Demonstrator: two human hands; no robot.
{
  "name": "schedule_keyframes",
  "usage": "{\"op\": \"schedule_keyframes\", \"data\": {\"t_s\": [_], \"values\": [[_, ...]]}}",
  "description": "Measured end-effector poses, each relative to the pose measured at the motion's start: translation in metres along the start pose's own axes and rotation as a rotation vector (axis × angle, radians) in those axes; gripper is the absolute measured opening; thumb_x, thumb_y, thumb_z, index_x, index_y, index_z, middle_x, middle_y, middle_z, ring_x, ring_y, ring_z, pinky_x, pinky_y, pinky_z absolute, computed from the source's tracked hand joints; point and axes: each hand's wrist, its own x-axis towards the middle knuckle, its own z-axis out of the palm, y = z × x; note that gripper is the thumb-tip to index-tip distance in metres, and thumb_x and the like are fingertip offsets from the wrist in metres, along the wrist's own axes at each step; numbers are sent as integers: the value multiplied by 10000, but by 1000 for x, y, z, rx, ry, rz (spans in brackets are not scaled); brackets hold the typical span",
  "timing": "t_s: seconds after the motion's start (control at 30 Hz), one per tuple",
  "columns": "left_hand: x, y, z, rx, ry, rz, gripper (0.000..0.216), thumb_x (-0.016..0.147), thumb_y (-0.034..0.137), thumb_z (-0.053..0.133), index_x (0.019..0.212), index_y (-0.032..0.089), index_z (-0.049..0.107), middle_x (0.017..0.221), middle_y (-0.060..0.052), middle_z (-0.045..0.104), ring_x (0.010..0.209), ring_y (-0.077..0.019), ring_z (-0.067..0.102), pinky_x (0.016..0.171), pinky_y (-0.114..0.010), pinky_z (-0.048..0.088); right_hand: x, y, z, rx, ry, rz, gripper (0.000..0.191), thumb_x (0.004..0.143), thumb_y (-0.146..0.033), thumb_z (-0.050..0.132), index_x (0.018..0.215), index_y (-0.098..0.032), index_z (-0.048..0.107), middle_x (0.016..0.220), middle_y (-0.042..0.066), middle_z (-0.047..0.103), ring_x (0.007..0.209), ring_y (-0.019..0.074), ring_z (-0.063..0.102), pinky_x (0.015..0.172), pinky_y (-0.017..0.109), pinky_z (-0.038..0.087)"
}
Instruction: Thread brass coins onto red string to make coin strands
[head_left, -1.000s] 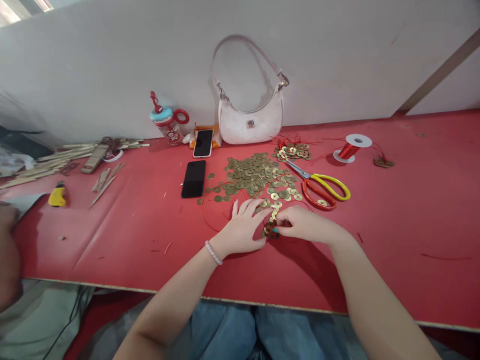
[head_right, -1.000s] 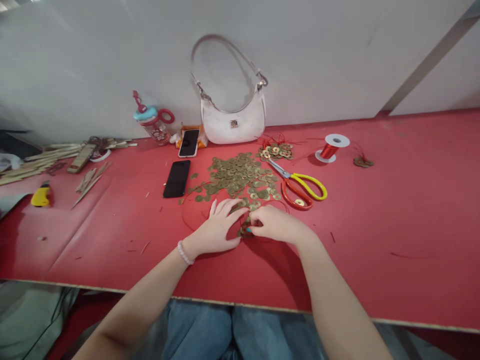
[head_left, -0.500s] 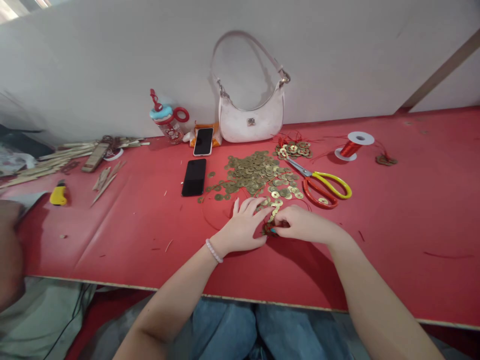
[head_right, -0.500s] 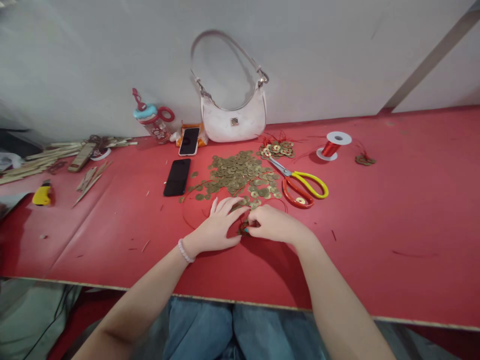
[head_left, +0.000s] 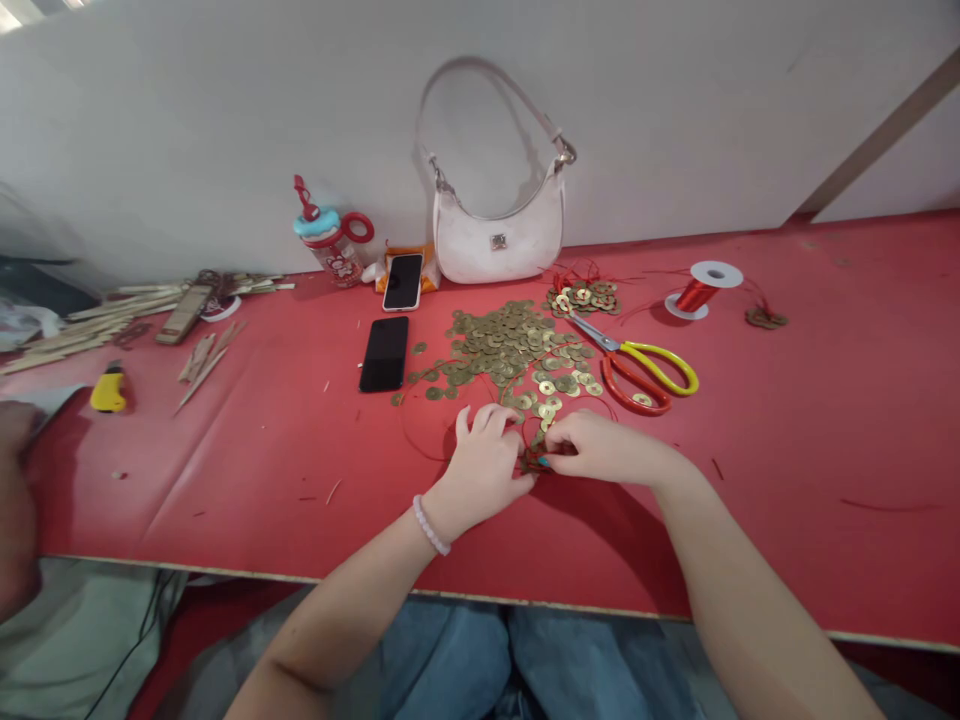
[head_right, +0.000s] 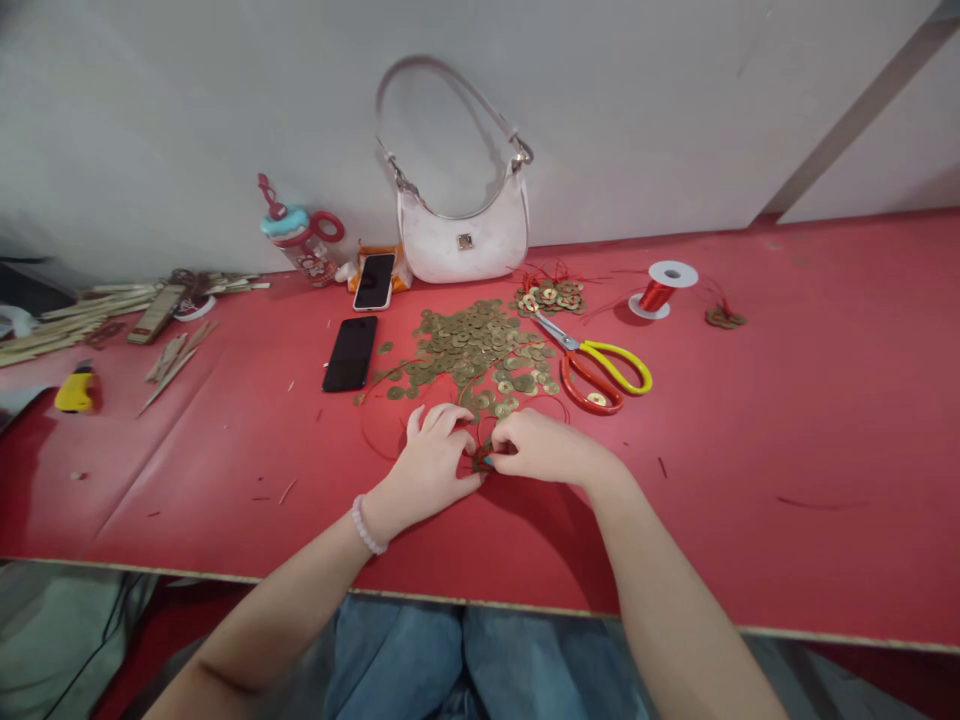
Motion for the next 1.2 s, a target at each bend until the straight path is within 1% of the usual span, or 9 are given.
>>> {"op": "schedule_keyframes", "data": {"t_s": [0.1,0.2,0.3,0.4,0.5,0.67,0.87,1.2], "values": [[-1,3,5,13,24,-39,184,654,317,638,773,184,595,1161,-75,490,1135,-270,376,967,-507,233,0,-1,-1,1,-5,-3,207,680,-244,457,504,-160,385,496,-41,365,483,68,328,472,225,212],[-1,2,7,-9,-3,-90,176,653,310,647,779,192,617,1166,-61,505,1127,-260,387,934,-476,267,0,-4,-2,-4,-12,6,205,676,-236,456,499,-157,389,487,-44,355,474,66,321,467,224,201],[0,1,6,-36,-31,-135,161,655,291,655,788,203,633,1185,-46,507,1136,-245,386,920,-447,280,-1,-5,-2,-2,-7,9,204,677,-237,458,500,-155,397,487,-45,357,474,66,323,465,224,193],[0,2,5,-51,-41,-158,141,661,286,653,775,205,638,1204,-39,498,1151,-246,374,921,-445,273,-1,-5,0,-8,-3,6,202,677,-233,456,499,-154,403,481,-43,362,470,66,322,462,227,184],[-1,4,5,-63,-41,-157,113,663,262,646,762,207,633,1209,-32,495,1156,-243,370,919,-441,272,0,-4,1,-41,-1,10,193,679,-225,451,504,-154,412,476,-38,383,465,67,325,462,230,177],[-2,4,5,-57,1,-156,148,666,254,635,802,201,613,1189,-44,504,1134,-230,393,897,-424,289,0,-3,2,-92,12,14,196,690,-230,448,510,-156,421,486,-28,421,467,69,337,468,233,180],[-1,3,4,-52,-2,-145,150,662,259,634,804,214,627,1197,-34,505,1146,-236,383,907,-432,279,-1,-3,2,-100,11,2,207,696,-235,447,506,-157,420,486,-29,414,465,68,333,472,238,181],[-1,3,5,-49,-16,-152,122,684,230,615,803,205,626,1220,-30,505,1149,-233,386,909,-431,287,0,0,4,-84,14,-12,173,687,-216,463,527,-152,451,502,-22,456,475,70,354,472,233,177]]}}
